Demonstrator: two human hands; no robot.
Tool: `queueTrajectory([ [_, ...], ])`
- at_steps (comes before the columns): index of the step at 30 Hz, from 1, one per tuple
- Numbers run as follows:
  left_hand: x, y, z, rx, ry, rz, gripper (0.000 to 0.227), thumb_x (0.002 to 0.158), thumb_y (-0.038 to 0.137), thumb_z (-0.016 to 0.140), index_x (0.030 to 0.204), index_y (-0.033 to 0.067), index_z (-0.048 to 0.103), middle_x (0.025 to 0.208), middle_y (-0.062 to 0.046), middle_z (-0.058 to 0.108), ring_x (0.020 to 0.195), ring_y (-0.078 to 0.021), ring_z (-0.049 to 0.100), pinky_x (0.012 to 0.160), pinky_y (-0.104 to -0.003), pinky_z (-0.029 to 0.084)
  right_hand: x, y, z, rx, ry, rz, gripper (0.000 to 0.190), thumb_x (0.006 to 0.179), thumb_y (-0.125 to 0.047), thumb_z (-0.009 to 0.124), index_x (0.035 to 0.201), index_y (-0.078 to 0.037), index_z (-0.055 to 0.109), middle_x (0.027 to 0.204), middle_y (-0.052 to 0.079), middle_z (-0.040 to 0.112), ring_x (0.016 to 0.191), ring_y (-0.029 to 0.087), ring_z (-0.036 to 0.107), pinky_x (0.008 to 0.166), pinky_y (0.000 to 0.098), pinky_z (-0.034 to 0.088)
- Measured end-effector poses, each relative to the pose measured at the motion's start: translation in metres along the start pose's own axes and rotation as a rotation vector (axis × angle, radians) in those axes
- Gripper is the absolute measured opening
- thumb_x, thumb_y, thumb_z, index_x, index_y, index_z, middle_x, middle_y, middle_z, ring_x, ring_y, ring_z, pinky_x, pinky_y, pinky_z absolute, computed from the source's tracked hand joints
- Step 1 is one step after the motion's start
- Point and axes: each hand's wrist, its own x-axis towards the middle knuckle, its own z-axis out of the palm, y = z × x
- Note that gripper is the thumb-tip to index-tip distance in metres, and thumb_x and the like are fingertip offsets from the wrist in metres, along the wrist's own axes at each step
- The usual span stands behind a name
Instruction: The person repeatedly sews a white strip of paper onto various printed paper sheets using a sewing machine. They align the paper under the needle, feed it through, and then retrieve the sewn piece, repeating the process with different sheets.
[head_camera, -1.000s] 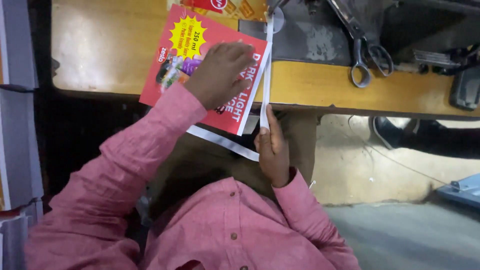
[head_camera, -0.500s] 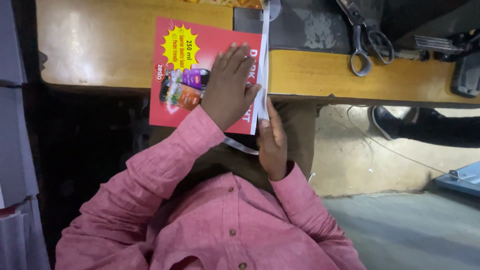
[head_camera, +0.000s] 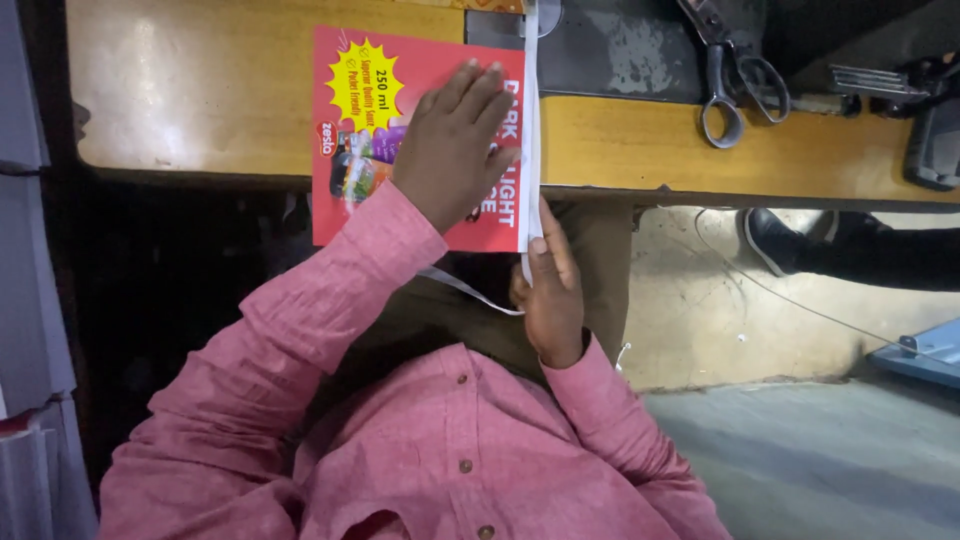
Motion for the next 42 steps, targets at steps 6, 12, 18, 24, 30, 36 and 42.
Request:
queueTrajectory([
  [6, 0.004, -0.003, 0.006, 0.093, 0.046, 0.015, 0.054, 0.107, 0.041, 0.072, 0.149, 0.0079, 0.061, 0.162, -0.013, 0.052, 0.154, -0.0346, 0.037, 0.122, -0.053, 0.035, 0.003, 0.008, -0.003, -0.168, -0.065, -0.127, 0.066, 0.113, -0.043, 0.049, 0.171, -0.016, 0.032, 0.085, 0.008, 0.063, 0.054, 0.003, 0.039, 0.046, 0.0187, 0.026],
  [12, 0.010, -0.007, 0.006, 0.098, 0.034, 0.033, 0.054, 0.107, 0.041, 0.073, 0.147, 0.0075, 0.060, 0.161, -0.013, 0.051, 0.153, -0.0344, 0.037, 0.119, -0.053, 0.034, 0.001, 0.016, -0.005, -0.268, -0.044, -0.159, 0.067, 0.114, -0.042, 0.046, 0.172, -0.012, 0.029, 0.079, 0.014, 0.070, 0.057, 0.009, 0.047, 0.054, 0.0223, 0.033],
  [18, 0.016, -0.005, 0.007, 0.157, -0.032, 0.070, 0.057, 0.110, 0.041, 0.067, 0.159, 0.0133, 0.055, 0.175, -0.011, 0.031, 0.157, -0.0330, 0.035, 0.117, -0.052, 0.035, -0.006, 0.008, -0.007, -0.672, -0.017, -0.288, 0.055, 0.119, -0.034, 0.038, 0.172, -0.019, 0.031, 0.067, 0.001, 0.056, 0.062, 0.010, 0.055, 0.068, 0.0290, 0.049],
  [24, 0.016, -0.009, 0.008, 0.168, 0.075, 0.278, 0.033, 0.110, 0.025, 0.066, 0.142, 0.0185, 0.067, 0.161, -0.002, 0.056, 0.132, -0.0274, 0.060, 0.096, -0.045, 0.046, -0.006, 0.011, -0.013, -1.224, 0.013, -0.348, 0.055, 0.116, -0.028, 0.037, 0.170, -0.019, 0.031, 0.175, 0.002, 0.044, 0.083, 0.040, 0.075, 0.061, 0.0476, 0.053],
  [30, 0.014, -0.012, 0.009, 0.074, 0.094, 0.283, 0.037, 0.106, 0.043, 0.069, 0.132, 0.0165, 0.071, 0.151, -0.002, 0.065, 0.133, -0.0276, 0.061, 0.101, -0.046, 0.042, -0.008, 0.012, -0.015, -1.339, 0.022, -0.414, 0.056, 0.115, -0.018, 0.047, 0.169, -0.020, 0.033, 0.169, 0.000, 0.054, 0.064, 0.042, 0.068, 0.054, 0.0514, 0.050],
  [36, 0.011, -0.009, 0.002, 0.025, 0.067, 0.305, 0.058, 0.095, 0.064, 0.082, 0.122, 0.0147, 0.069, 0.152, -0.006, 0.064, 0.136, -0.0300, 0.058, 0.100, -0.047, 0.043, -0.007, 0.009, -0.014, -1.330, 0.008, -0.406, 0.055, 0.115, -0.018, 0.046, 0.169, -0.020, 0.034, 0.172, -0.001, 0.049, 0.074, 0.037, 0.074, 0.055, 0.0479, 0.053],
  [42, 0.018, -0.013, 0.004, 0.051, 0.074, 0.296, 0.060, 0.094, 0.065, 0.083, 0.126, 0.0149, 0.071, 0.151, -0.005, 0.065, 0.137, -0.0293, 0.057, 0.101, -0.046, 0.043, -0.001, -0.001, -0.011, -1.319, -0.001, -0.373, 0.056, 0.114, -0.019, 0.044, 0.169, -0.020, 0.033, 0.171, 0.000, 0.050, 0.069, 0.039, 0.072, 0.055, 0.0506, 0.052],
])
